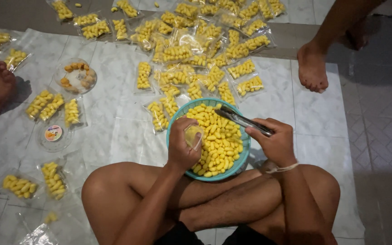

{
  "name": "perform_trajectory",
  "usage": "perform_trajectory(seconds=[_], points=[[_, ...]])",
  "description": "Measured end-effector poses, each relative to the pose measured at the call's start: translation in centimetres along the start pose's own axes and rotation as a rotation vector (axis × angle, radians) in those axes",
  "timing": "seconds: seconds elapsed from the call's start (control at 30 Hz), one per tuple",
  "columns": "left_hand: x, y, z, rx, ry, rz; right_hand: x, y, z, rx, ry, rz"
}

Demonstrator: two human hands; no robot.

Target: Packaging small yellow items into plastic bags using tweezers

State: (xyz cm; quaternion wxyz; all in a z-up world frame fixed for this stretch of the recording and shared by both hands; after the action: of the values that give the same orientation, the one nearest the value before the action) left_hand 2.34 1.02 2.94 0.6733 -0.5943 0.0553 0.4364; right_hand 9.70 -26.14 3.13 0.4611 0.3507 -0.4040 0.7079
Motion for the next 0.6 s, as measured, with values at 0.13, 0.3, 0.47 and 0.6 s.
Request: perform_trajectory(seconds=[0.13,0.3,0.47,0.6], points=[[0.1,0.1,-0.3,0.043,-0.067,0.021,2.9,0.5,0.6,0.101,-0.092,0.011],[1.4,1.4,-1.9,0.209,-0.339,-0.031,5.4,0.7,-0.2,0.224,-0.071,0.12],[0.7,3.3,-4.5,0.399,-0.459,-0.122,5.9,1.3,-2.1,0.25,0.066,0.173],[-1.0,5.1,-6.9,0.416,-0.539,-0.231,5.2,2.3,-5.1,0.268,0.291,0.232]])
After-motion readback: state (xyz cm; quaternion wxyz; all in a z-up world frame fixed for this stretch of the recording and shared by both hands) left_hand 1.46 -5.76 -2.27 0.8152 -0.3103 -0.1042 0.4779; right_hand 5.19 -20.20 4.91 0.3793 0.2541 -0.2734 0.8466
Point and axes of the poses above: each hand's wrist, its own y-axis away from the middle knuckle, its own z-axis out of the back of the hand, x = y × z, the point moved 4 cm from there along -y, towards the middle knuckle, and after that the axes turned 7 degrees about x, right-handed, at the moved point
